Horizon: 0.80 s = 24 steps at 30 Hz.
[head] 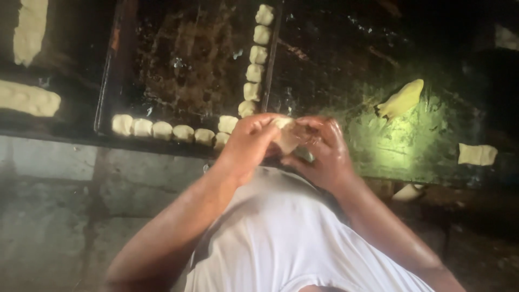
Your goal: Shaping, folding, and arranging small pieces of dough on a baking tray.
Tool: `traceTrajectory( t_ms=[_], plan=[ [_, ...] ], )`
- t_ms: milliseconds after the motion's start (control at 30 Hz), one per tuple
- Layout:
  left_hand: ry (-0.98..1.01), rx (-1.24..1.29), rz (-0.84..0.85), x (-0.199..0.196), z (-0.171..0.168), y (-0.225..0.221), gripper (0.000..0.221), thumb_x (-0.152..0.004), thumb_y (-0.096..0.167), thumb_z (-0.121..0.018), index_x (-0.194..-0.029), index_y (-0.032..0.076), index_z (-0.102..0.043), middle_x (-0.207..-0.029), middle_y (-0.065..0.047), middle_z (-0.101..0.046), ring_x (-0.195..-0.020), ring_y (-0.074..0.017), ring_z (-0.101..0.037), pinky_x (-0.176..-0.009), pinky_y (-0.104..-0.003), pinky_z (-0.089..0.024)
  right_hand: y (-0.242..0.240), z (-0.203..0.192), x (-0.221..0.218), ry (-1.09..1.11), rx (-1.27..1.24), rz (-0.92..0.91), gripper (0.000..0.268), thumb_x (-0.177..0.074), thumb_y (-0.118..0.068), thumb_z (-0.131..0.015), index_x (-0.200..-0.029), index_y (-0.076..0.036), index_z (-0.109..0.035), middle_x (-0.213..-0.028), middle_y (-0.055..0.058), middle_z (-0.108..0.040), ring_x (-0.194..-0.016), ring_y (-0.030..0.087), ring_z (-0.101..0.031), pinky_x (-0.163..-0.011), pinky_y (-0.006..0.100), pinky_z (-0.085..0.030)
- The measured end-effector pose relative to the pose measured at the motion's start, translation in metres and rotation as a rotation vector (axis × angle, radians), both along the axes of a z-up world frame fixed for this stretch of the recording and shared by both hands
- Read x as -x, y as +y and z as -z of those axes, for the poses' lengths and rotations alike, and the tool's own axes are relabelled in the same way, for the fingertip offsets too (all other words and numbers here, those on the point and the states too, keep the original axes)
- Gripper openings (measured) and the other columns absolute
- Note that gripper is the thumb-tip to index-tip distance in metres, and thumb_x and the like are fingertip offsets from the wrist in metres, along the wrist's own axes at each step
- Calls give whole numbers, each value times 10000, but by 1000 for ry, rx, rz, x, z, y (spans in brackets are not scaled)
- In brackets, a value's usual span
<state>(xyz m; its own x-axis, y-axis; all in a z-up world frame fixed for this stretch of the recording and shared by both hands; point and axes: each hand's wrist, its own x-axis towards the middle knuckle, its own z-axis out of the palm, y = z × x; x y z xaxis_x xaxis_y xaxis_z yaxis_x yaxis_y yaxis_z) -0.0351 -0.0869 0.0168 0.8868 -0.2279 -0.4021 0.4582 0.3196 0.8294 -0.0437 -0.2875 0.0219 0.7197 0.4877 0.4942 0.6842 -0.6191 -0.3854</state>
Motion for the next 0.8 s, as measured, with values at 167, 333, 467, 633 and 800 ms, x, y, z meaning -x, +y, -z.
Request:
traceTrajectory(
  t_ms=[167,333,467,633,800],
  plan=[
    [-126,26,99,1,4,-3,235,-983,38,-592,-1196,12,-687,-991,-74,-751,-834,-114,-713,-738,-263,-602,-15,0,5,-29,113,29,334,-763,-219,-877,-1073,-140,-783,-1110,108,-647,-1083,268,-573,-835,410,-540],
    [-541,-347,94,5,-27,-14,188,-979,7,-646,-1166,9,-660,-958,-64,-749,-847,-98,-704,-722,-249,-572,-31,-17,-7,330,-118,131,228,-841,-219,-816,-1058,-148,-809,-1130,54,-685,-1025,201,-642,-793,326,-556],
    [-709,-279,131,6,-30,-23,144,-968,20,-719,-1101,25,-666,-994,-67,-754,-911,-99,-728,-764,-257,-599,-35,-35,-18,901,-642,201,297,-885,-171,-780,-1159,-69,-729,-1089,48,-712,-946,151,-687,-787,281,-587],
    [-799,-380,45,11,-34,-38,161,-940,43,-786,-999,31,-637,-972,-82,-739,-842,-136,-704,-735,-299,-593,-70,-40,-24,1127,-575,212,237,-842,-87,-775,-1068,-47,-717,-946,54,-783,-827,165,-736,-711,275,-617],
    [-679,-514,111,12,-42,-58,390,-884,33,-747,-1258,16,-639,-921,-105,-725,-807,-157,-719,-724,-313,-576,-71,-19,-14,180,73,270,156,-846,-128,-857,-963,-110,-756,-946,52,-750,-772,191,-709,-626,307,-559]
  ],
)
